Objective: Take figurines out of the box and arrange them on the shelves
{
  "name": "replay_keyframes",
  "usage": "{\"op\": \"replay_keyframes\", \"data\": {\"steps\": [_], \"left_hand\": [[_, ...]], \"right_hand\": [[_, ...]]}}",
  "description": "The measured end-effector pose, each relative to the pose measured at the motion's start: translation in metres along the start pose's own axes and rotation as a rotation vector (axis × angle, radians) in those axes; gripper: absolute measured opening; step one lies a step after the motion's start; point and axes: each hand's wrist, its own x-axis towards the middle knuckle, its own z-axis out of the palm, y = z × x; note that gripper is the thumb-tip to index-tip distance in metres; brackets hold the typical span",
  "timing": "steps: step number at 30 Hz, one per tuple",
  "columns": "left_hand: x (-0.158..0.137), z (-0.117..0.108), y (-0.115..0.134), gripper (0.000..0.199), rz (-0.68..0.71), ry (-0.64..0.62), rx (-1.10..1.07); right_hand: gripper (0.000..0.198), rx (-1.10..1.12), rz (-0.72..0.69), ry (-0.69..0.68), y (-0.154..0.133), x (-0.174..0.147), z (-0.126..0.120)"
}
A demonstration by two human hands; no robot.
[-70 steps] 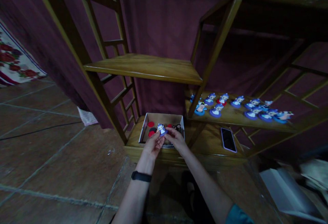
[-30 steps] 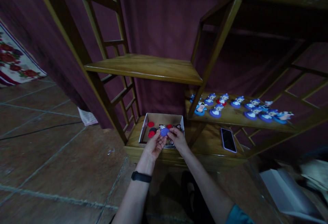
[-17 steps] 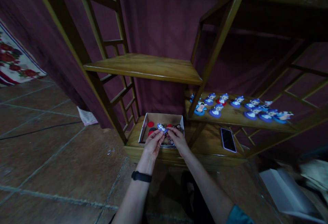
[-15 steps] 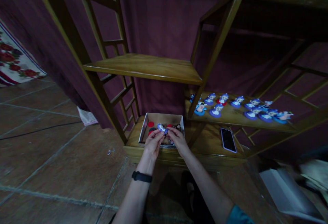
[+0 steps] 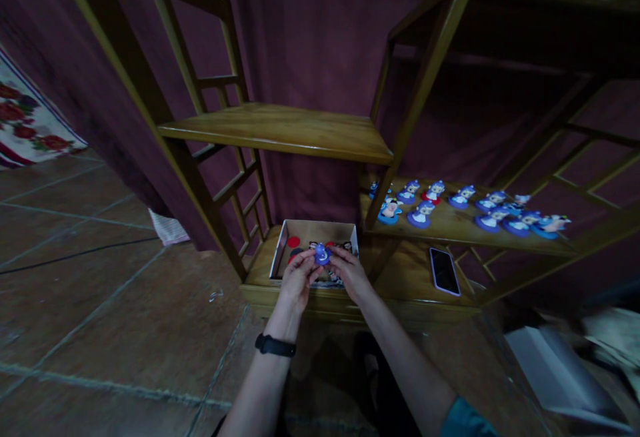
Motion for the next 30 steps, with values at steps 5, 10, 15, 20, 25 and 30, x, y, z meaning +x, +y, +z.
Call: {"op": "replay_keyframes", "data": {"steps": [5, 10, 15, 20, 25, 30], "left_hand": [[0.0007, -0.0013, -0.0006, 0.022, 0.011, 0.045, 0.015], [0.002, -0.0031, -0.0008, 0.02, -0.019, 0.038, 0.044], [0.0024, -0.0033, 0.0002, 0.016, -0.112, 0.036, 0.028], [0.0025, -0.0021, 0.0002, 0.013, -0.173, 0.034, 0.024], [0.0029, -0.0007, 0.0003, 0.012, -0.138, 0.075, -0.021], [0.0025, -0.0015, -0.0011, 0.015, -0.1, 0.057, -0.042]], "right_hand": [[0.034, -0.019, 0.023, 0.031, -0.0003, 0.0009, -0.0011], [0.029, -0.044, 0.015, 0.013, -0.0042, -0.0007, -0.0009], [0.028, -0.068, 0.011, -0.015, -0.0076, -0.0008, -0.0025], [0.029, -0.072, 0.014, 0.006, -0.009, 0.0007, -0.0046], [0.032, -0.073, 0.044, -0.012, -0.0074, -0.0002, -0.005], [0.032, -0.088, 0.091, -0.056, -0.0016, -0.001, -0.0049]]}}
